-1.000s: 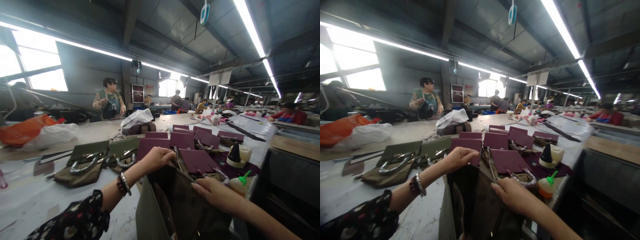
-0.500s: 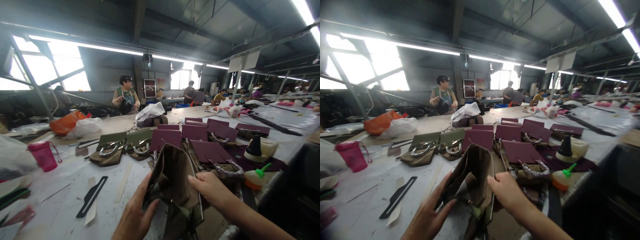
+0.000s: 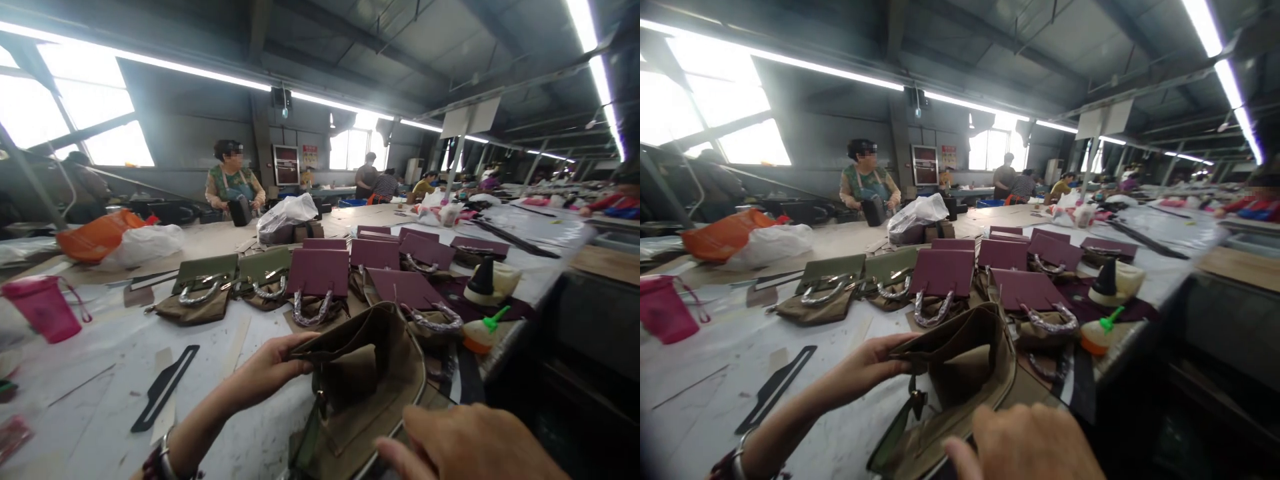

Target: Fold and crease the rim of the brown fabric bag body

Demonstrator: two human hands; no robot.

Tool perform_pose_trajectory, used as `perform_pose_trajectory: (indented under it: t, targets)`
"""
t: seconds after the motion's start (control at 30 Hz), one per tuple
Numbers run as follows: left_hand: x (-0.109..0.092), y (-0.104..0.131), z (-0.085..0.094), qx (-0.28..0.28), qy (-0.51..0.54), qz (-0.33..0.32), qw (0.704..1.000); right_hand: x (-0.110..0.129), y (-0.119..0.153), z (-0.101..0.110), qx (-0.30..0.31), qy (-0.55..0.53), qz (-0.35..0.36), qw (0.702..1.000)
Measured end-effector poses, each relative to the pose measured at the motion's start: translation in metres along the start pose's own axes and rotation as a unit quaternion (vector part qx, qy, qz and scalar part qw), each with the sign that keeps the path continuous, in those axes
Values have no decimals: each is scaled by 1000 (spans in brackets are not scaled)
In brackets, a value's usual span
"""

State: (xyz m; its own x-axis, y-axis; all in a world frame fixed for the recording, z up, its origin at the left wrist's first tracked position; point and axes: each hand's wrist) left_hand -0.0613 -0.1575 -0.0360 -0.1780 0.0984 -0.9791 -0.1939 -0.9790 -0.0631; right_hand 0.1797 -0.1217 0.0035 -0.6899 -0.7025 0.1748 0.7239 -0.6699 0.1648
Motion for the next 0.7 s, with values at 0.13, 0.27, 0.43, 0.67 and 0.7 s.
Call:
perform_pose_trajectory:
  t: [0.13,0.27,0.43,0.67,0.7]
  targets:
    - [5,-3,2,-4,0,-14,1000,-3,-21,16,-204,26,90,975]
    - [2,-4,6,-19,-23,2,1000,-1,-40,9,-243,66,184,950]
    - [3,-5,13,-10,-54,24,998,-4,-53,-5,-238,81,242,937]
    - [0,-19,19,-4,-58,51,997,-20,-63,-27,-296,55,370,879]
    - [-3,-21,19,-4,-58,54,997,-20,-62,-28,-296,64,367,880]
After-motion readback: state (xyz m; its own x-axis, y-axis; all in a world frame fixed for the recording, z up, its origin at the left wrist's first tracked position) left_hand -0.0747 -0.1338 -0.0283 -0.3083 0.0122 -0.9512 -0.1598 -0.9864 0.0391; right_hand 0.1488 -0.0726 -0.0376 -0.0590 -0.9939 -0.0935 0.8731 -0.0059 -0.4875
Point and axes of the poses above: each hand's wrist, its own y-axis away from the middle knuckle, its own z-axis out of the back of the hand, x = y × z, and after that the axes turned 3 degrees about x, right-handed
